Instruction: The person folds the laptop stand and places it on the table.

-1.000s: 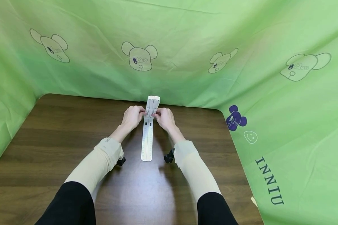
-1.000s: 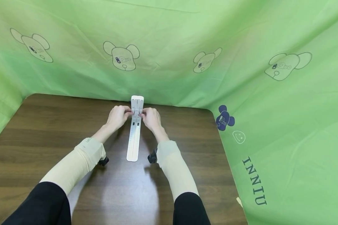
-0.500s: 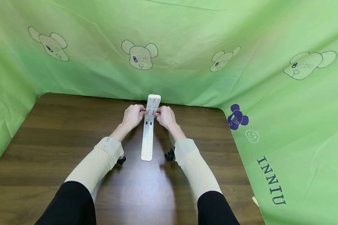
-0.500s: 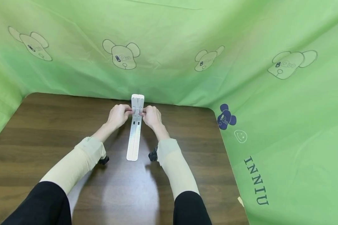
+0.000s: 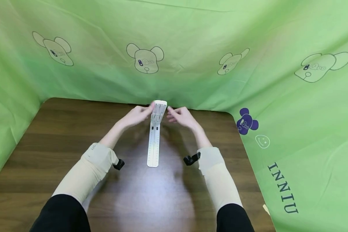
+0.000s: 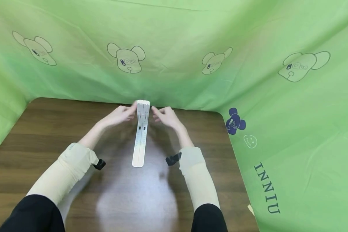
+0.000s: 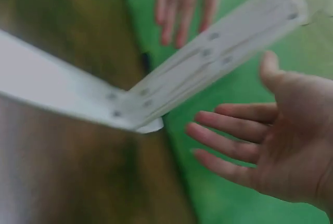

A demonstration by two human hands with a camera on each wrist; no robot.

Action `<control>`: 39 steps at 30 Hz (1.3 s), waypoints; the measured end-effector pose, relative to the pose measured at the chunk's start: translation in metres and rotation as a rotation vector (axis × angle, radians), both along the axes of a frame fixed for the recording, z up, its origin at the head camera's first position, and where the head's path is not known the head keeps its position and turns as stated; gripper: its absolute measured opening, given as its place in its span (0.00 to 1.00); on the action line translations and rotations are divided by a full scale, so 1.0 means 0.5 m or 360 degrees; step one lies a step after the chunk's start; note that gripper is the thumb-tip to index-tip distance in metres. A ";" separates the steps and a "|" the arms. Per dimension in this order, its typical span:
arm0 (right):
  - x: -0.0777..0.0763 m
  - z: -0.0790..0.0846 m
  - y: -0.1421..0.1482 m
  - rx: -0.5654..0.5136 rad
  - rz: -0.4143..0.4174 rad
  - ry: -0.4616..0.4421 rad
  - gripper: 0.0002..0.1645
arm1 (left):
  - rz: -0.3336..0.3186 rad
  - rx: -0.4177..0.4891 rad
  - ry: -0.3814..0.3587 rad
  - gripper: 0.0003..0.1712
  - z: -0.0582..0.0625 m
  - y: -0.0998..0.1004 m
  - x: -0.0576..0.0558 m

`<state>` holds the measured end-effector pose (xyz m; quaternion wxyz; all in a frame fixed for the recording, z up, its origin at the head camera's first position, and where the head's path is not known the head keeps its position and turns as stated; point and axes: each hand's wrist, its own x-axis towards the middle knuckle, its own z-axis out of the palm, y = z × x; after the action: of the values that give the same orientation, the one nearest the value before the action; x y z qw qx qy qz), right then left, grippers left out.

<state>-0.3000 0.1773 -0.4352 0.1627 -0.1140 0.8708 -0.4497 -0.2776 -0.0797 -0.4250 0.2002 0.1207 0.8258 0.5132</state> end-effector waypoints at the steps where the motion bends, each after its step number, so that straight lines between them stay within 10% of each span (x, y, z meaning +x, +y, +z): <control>1: 0.002 0.015 0.001 -0.0050 0.0002 -0.0056 0.38 | 0.0002 0.0080 -0.0092 0.57 0.012 0.001 0.001; 5: 0.012 0.063 -0.013 -0.0056 -0.0002 -0.0166 0.50 | 0.0024 0.0235 -0.0321 0.61 0.049 0.010 0.000; 39: 0.056 0.056 -0.049 0.0029 -0.0101 0.0030 0.45 | 0.0082 0.0041 -0.0171 0.51 0.034 0.016 0.020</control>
<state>-0.2723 0.1526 -0.4075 0.1411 -0.0890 0.8796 -0.4455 -0.2676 -0.0718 -0.4082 0.2294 0.0742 0.8100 0.5346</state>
